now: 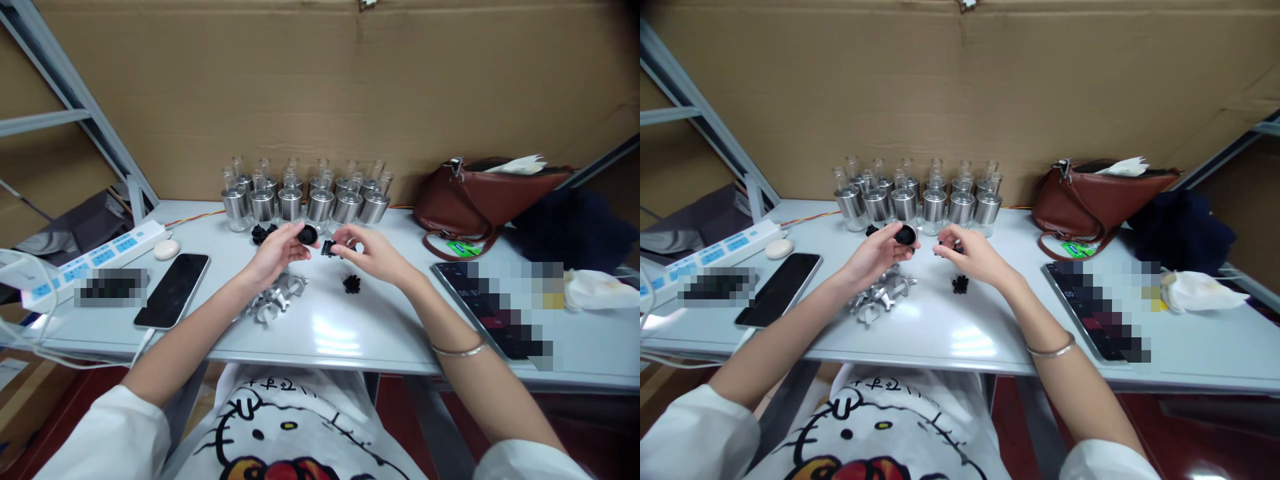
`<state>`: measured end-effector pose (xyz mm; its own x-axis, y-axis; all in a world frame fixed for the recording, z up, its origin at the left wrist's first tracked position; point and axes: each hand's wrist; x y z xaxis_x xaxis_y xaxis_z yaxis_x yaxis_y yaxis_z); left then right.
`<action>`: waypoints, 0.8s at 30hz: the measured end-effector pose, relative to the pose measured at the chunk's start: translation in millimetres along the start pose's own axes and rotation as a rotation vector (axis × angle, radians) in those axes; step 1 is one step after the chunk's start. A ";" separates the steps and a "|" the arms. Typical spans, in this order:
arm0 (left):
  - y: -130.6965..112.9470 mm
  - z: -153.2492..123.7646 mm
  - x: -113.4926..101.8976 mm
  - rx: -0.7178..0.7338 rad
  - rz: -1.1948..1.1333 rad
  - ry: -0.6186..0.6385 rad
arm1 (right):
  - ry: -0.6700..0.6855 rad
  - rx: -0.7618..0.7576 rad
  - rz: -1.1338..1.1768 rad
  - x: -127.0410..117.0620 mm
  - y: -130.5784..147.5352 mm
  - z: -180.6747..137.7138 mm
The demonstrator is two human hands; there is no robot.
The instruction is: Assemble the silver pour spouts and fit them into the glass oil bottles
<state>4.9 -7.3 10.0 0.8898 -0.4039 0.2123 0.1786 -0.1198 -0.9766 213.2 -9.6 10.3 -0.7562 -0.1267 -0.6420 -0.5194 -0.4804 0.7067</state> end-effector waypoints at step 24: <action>10.6 -3.6 4.4 0.353 0.542 -0.013 | -0.284 -0.213 -0.187 21.3 0.9 -1.1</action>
<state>9.3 -13.6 0.7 0.8973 -0.3116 -0.3127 -0.1724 0.4049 -0.8980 197.1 -13.7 -3.1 -0.7518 0.2102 -0.6250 -0.5867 -0.6458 0.4886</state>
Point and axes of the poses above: each hand's wrist, its own z-axis towards the middle knuckle, its own x-axis out of the palm, y = z × x, and after that the axes turned 8 degrees about z, right-handed
